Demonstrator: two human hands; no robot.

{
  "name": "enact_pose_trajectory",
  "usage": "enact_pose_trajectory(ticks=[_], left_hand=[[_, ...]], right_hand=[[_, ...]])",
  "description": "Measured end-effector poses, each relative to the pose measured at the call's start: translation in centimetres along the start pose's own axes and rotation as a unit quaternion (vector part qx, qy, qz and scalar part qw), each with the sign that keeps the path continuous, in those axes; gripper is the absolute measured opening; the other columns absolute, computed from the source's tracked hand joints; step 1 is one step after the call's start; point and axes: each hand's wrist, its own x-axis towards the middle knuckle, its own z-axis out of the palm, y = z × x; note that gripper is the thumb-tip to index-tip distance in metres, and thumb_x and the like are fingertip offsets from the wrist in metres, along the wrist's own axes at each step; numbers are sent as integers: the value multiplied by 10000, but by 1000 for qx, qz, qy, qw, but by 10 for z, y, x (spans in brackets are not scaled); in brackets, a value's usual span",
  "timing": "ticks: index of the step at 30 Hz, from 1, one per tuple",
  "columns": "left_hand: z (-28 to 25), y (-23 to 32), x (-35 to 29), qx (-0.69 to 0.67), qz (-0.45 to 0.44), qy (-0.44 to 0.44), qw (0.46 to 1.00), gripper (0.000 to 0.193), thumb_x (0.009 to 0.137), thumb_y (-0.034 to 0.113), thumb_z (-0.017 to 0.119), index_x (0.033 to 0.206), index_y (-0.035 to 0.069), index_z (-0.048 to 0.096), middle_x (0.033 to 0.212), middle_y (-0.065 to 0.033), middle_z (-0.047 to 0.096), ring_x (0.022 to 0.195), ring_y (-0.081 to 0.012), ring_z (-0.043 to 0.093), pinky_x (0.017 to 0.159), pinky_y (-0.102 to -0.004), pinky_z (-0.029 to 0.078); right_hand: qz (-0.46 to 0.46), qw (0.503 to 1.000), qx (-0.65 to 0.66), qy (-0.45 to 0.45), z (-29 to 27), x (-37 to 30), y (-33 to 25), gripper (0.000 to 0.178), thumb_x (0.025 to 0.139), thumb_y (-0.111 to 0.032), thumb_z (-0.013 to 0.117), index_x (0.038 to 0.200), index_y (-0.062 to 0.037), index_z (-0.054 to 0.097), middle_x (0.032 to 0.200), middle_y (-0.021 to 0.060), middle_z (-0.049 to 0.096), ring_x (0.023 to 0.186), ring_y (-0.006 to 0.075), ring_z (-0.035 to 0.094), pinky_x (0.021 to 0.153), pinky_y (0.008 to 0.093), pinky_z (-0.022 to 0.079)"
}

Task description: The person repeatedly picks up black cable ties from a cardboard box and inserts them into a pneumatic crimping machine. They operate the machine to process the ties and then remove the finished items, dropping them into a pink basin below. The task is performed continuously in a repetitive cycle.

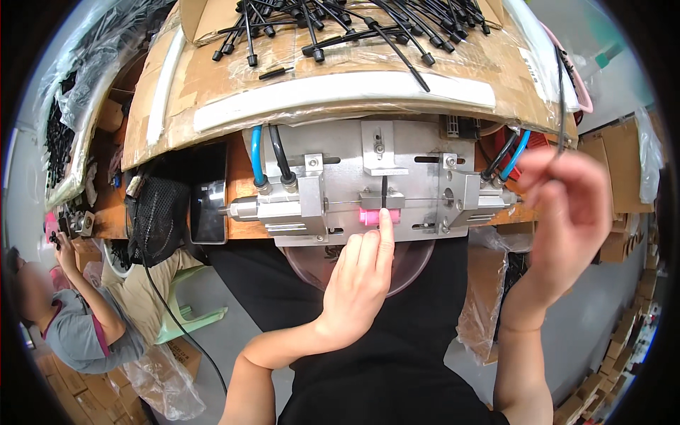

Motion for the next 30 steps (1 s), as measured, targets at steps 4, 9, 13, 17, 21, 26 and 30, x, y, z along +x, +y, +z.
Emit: enact_pose_trajectory(ticks=[4,9,13,17,21,26,30], left_hand=[[-39,-20,25,-84,42,48,994,647,762,-19,696,1378,13,504,933,-98,564,873,-260,543,809,-366,462],[-96,-123,136,63,15,247,967,267,880,15,621,1138,72,653,948,-91,643,809,-226,595,761,-315,490],[-119,-158,167,-13,-52,59,997,198,872,46,666,1068,58,686,810,-14,613,754,-98,557,718,-240,463],[-130,-162,180,-120,-18,21,992,182,895,76,673,1074,51,701,789,39,603,745,-64,531,706,-209,443],[-200,-185,175,-351,-23,44,935,268,968,191,616,1195,57,665,944,15,629,917,-69,549,850,-200,431],[-178,-114,159,-238,-11,202,950,212,975,152,590,1130,16,637,997,-49,657,921,-112,591,844,-243,466],[-104,-59,83,-220,-67,223,947,415,811,-19,690,1223,7,643,972,-80,652,858,-145,611,770,-262,503]], right_hand=[[51,986,-121,-99,29,-83,18,546,756,131,728,1273,59,569,980,121,690,776,152,650,667,288,563],[12,965,-196,-174,58,-121,39,670,689,126,752,1321,74,535,823,110,664,717,218,633,655,319,531],[5,958,-197,-206,70,-119,53,700,680,107,759,1339,61,529,827,110,655,704,223,612,641,329,515],[2,959,-202,-200,68,-118,57,644,753,23,755,1352,48,519,715,69,521,638,203,505,604,337,453],[-108,940,-227,-233,53,-57,31,504,755,-92,785,1219,9,618,765,64,579,679,207,556,591,327,474],[-125,896,-421,-65,51,80,58,199,843,-111,699,994,-6,625,883,163,667,800,371,630,722,430,498],[146,837,-452,-272,55,131,35,209,878,-109,593,1059,-14,635,732,63,635,663,109,565,591,268,453]])
